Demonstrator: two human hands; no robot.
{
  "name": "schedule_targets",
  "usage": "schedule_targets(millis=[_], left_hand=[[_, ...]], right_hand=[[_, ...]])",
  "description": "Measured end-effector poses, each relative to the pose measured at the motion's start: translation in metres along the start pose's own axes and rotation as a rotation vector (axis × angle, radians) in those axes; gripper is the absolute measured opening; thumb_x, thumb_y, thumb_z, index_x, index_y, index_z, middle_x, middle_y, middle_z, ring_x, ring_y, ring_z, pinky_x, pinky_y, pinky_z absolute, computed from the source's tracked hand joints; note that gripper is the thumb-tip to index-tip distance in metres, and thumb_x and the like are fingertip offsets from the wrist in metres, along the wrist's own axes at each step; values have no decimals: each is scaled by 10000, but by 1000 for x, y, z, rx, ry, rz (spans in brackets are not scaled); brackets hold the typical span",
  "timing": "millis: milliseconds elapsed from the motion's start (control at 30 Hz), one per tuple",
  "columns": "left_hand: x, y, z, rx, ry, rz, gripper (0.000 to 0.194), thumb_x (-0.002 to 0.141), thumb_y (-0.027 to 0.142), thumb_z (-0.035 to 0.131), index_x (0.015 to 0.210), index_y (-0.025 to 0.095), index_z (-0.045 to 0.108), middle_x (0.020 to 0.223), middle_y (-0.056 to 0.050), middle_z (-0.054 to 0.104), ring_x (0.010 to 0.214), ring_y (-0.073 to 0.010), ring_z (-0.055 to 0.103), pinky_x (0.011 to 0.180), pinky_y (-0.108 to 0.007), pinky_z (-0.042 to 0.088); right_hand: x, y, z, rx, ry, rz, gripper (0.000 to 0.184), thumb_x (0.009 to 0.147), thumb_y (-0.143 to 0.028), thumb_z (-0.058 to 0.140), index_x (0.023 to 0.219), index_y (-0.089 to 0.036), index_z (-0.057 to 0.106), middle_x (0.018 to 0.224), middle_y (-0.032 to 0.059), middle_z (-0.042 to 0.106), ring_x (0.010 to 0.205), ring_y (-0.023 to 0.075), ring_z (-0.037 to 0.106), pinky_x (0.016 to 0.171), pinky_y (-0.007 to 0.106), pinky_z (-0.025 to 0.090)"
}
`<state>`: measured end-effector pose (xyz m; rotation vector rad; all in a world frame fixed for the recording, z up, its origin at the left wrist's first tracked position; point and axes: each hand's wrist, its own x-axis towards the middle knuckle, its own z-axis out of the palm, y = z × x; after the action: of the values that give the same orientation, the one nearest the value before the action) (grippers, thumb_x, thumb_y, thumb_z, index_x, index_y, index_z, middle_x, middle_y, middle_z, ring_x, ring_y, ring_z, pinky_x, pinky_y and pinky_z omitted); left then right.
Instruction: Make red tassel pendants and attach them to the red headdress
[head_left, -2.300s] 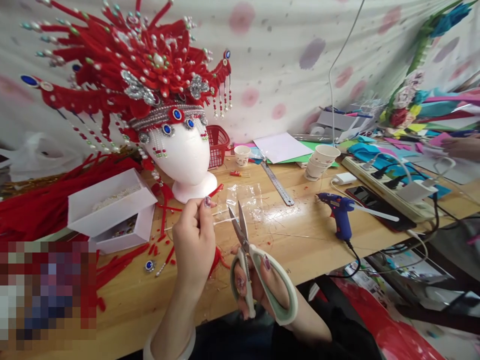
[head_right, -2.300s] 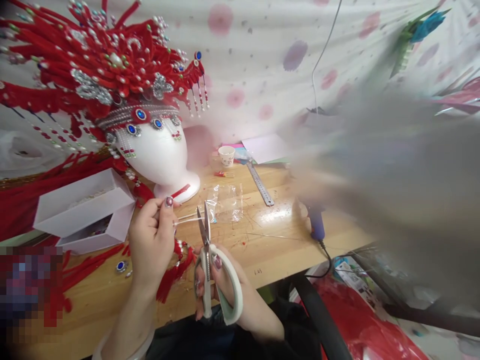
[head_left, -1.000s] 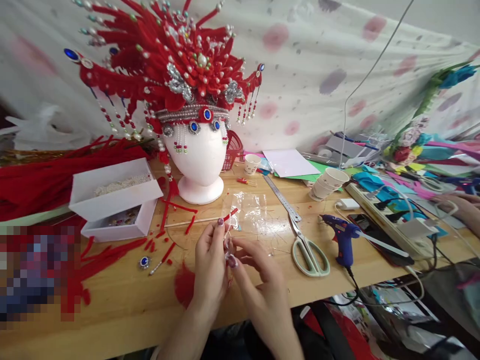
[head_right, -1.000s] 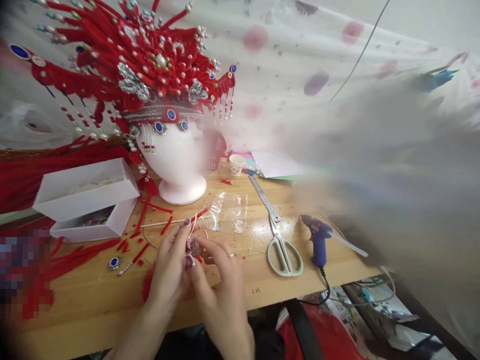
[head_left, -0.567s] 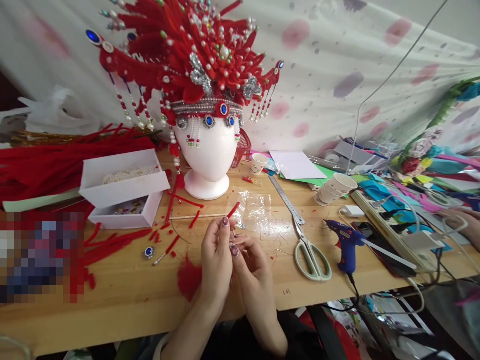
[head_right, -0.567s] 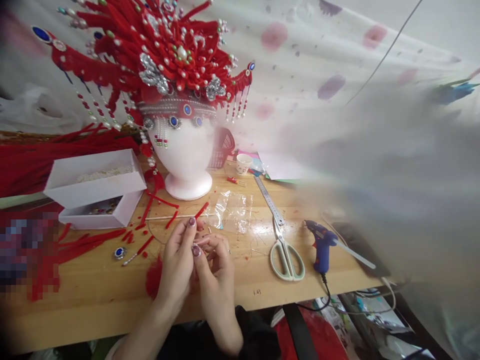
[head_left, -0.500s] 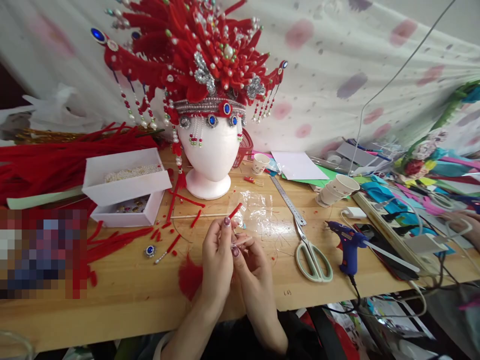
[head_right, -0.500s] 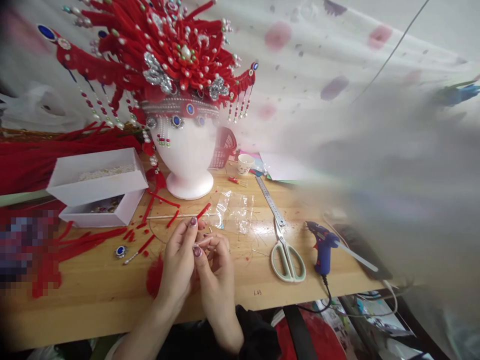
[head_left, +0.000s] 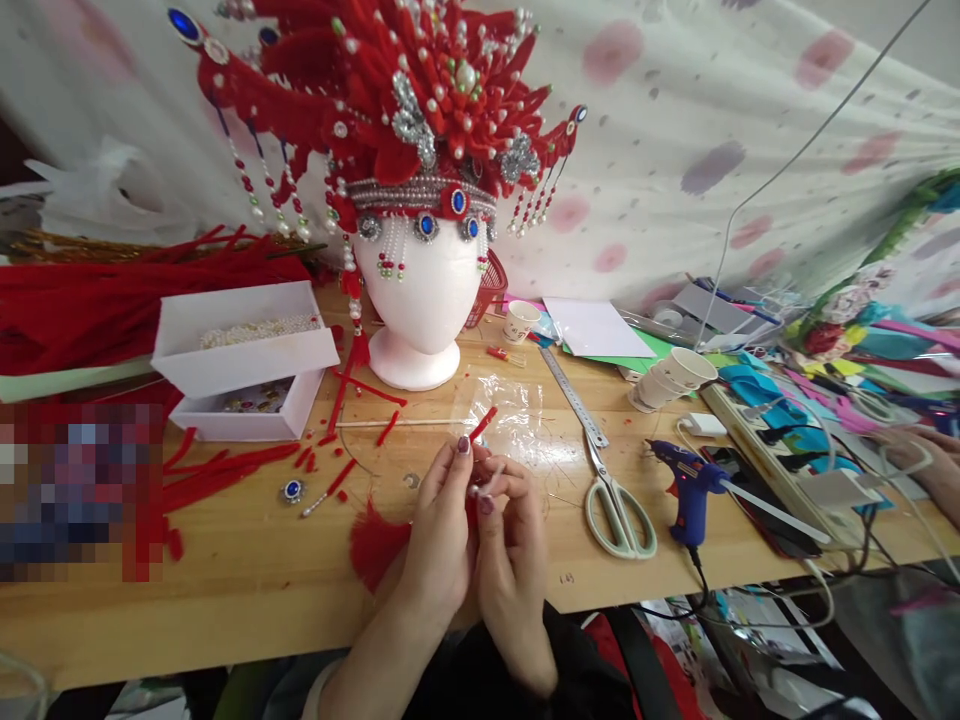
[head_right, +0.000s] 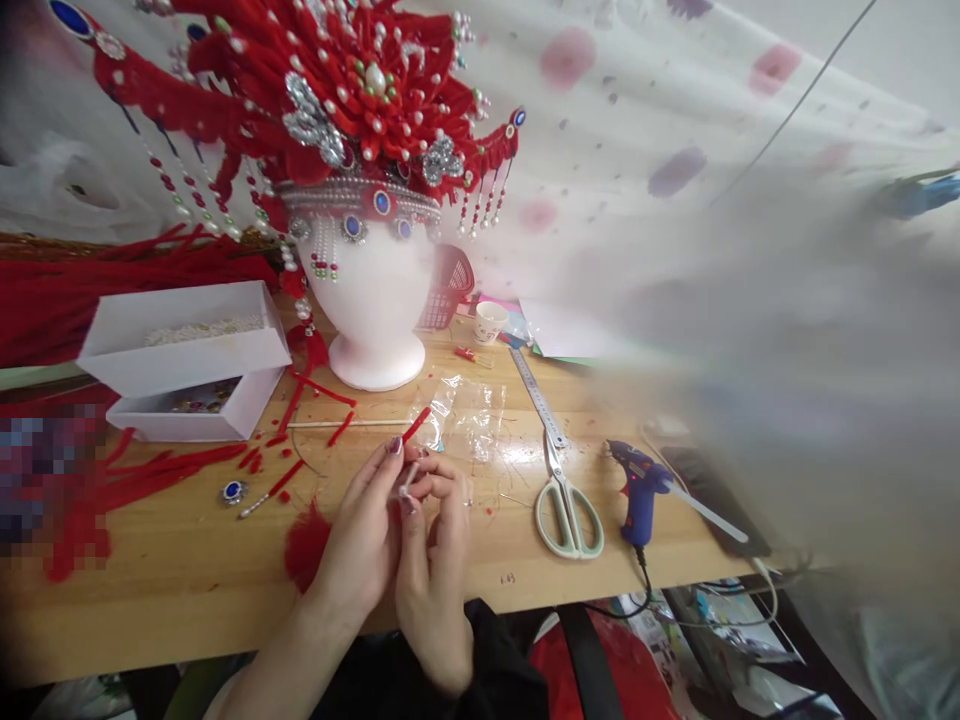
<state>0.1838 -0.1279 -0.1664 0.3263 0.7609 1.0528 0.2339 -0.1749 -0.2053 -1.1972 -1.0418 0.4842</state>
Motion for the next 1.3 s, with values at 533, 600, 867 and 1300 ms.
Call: schedule_targets(millis=[533, 600, 867, 1300], left_hand=[[4, 30, -43, 300, -77, 117, 266, 659, 275, 651, 474, 199, 476, 553, 41, 462, 598, -111, 405, 589, -231, 360], [6, 29, -46, 289, -70, 88, 270, 654, 276, 648, 471, 199, 466, 541, 42, 453, 585, -111, 400, 575, -237, 350], [8, 26, -48, 245, -72, 15, 278, 658, 292, 657, 485, 198, 459, 539, 45, 463, 547, -104, 406, 538, -237, 355], [11, 26, -50, 222, -52, 22, 283, 645, 289, 669, 483, 192, 457, 545, 49, 450, 565, -99, 403, 553, -224, 362]], right_hand=[[41, -19, -57, -415, -146, -376, 294, 851, -21, 673, 986, -277, 725, 892, -13, 739, 823, 129, 682, 714, 253, 550], [42, -18, -51, -411, -157, -387, 307, 844, -14, 676, 991, -279, 729, 891, -10, 742, 817, 134, 687, 716, 263, 559], [41, -13, -45, -413, -190, -424, 295, 846, -9, 667, 969, -269, 731, 889, -6, 743, 800, 129, 707, 709, 249, 585], [46, -9, -49, -451, -249, -411, 246, 872, -45, 643, 941, -257, 746, 879, 24, 746, 802, 160, 720, 696, 278, 599]])
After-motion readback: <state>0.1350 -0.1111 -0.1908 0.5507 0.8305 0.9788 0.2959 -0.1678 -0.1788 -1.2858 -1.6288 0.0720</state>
